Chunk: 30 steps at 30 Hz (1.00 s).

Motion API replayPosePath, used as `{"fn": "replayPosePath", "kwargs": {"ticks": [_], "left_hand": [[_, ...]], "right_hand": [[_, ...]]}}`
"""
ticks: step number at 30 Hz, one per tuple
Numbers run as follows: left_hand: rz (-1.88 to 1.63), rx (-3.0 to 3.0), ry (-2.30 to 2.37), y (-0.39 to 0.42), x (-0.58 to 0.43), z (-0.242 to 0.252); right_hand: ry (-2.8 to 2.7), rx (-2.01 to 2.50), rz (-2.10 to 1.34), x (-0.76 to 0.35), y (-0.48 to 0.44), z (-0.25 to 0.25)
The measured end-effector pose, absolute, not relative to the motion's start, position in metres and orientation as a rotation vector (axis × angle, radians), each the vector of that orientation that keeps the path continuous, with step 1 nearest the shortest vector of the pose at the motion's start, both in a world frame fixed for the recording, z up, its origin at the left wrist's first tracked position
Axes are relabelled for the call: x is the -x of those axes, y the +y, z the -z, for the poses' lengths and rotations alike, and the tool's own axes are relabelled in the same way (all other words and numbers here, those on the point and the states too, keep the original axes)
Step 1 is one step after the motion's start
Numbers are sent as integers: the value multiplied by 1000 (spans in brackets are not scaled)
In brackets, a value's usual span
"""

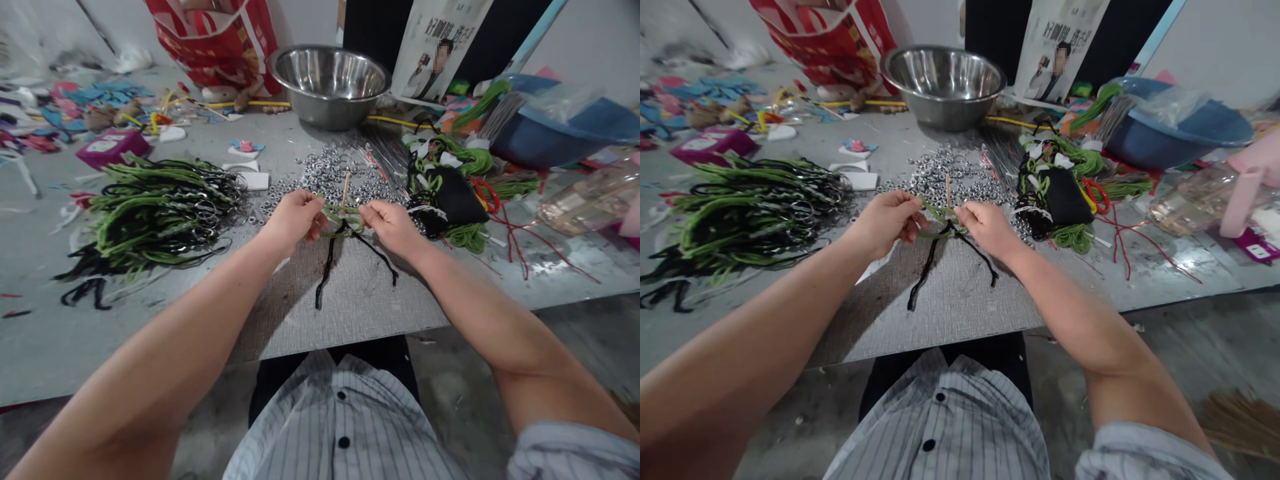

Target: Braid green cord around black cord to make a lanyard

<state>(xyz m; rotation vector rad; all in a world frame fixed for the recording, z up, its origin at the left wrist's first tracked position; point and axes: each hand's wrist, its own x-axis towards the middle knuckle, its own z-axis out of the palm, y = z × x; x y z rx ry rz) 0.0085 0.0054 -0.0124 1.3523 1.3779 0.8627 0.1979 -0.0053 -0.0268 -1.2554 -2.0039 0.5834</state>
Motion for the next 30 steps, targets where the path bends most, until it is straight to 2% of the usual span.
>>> {"fn": "replayPosePath", "kwargs": {"ticks": [5, 13, 26, 30], "left_hand": [[-1175, -1776, 1476, -3, -11, 16], [-952, -2095, 1012, -19, -25, 22], [-896, -2320, 1230, -9, -22, 25], [-890, -2344, 1237, -9, -21, 26]], "right_hand": [[-1964, 1319, -611, -199, -2, 32], [-2080, 1171, -690, -193, -4, 31], [-2042, 1187, -777, -192, -9, 26], [-1943, 1285, -660, -197, -5, 29]]}}
